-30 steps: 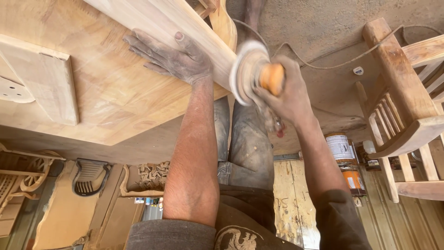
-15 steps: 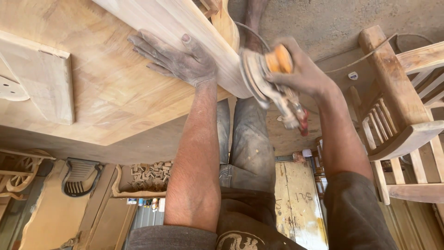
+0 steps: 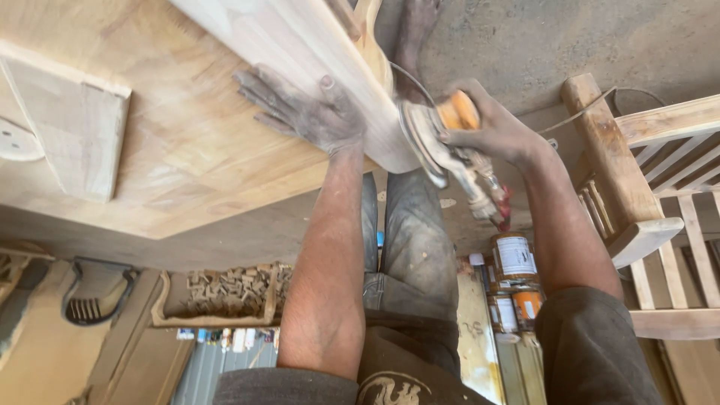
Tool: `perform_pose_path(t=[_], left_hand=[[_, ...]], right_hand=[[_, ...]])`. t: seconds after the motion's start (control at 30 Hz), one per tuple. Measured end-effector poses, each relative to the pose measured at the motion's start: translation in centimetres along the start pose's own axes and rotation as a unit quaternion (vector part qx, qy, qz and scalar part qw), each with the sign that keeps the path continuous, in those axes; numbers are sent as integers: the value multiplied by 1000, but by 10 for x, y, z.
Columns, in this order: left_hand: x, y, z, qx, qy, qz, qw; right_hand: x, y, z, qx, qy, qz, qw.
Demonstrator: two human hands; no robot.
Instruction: The person uses an orbital sander to smooth the surfaces of several wooden pieces placed on a workbench. They hold each piece steady with one hand while moving the sander across the wood with the other, then set the finished piece aside and pick up the next one.
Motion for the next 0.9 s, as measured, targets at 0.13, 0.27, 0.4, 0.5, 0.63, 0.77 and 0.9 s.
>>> perform_pose_path(t=[0.13, 0.27, 0.4, 0.5, 0.63, 0.77, 0.9], left_hand=[[-2, -2, 1, -8, -14, 0, 1000], [-2, -5, 1, 0, -18, 8, 1000], [0, -4, 1, -6, -24, 8, 1000], [1, -5, 2, -6, -29, -1, 1000], [2, -5, 4, -6, -36, 6, 999], [3, -5, 3, -13, -38, 6, 999], [5, -2, 3, -8, -49, 19, 999]], right_hand=[[-9, 1, 5, -23, 17, 37, 999], [19, -18, -8, -29, 3, 51, 998], [24, -31, -13, -34, -8, 28, 999], [7, -34, -5, -56, 0, 4, 998], [12, -58, -8, -57, 15, -48, 997], [43, -96, -30, -96, 24, -49, 994], [20, -84, -23, -115, 29, 66, 991]])
Point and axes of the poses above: each hand's wrist, its own x-axis towards the middle knuckle, its own z-axis out of the palm, y = z × x, the point moved 7 cm from there along x, towards the middle knuckle, and after that the axes turned 3 degrees about -x, right-handed, at the moved point
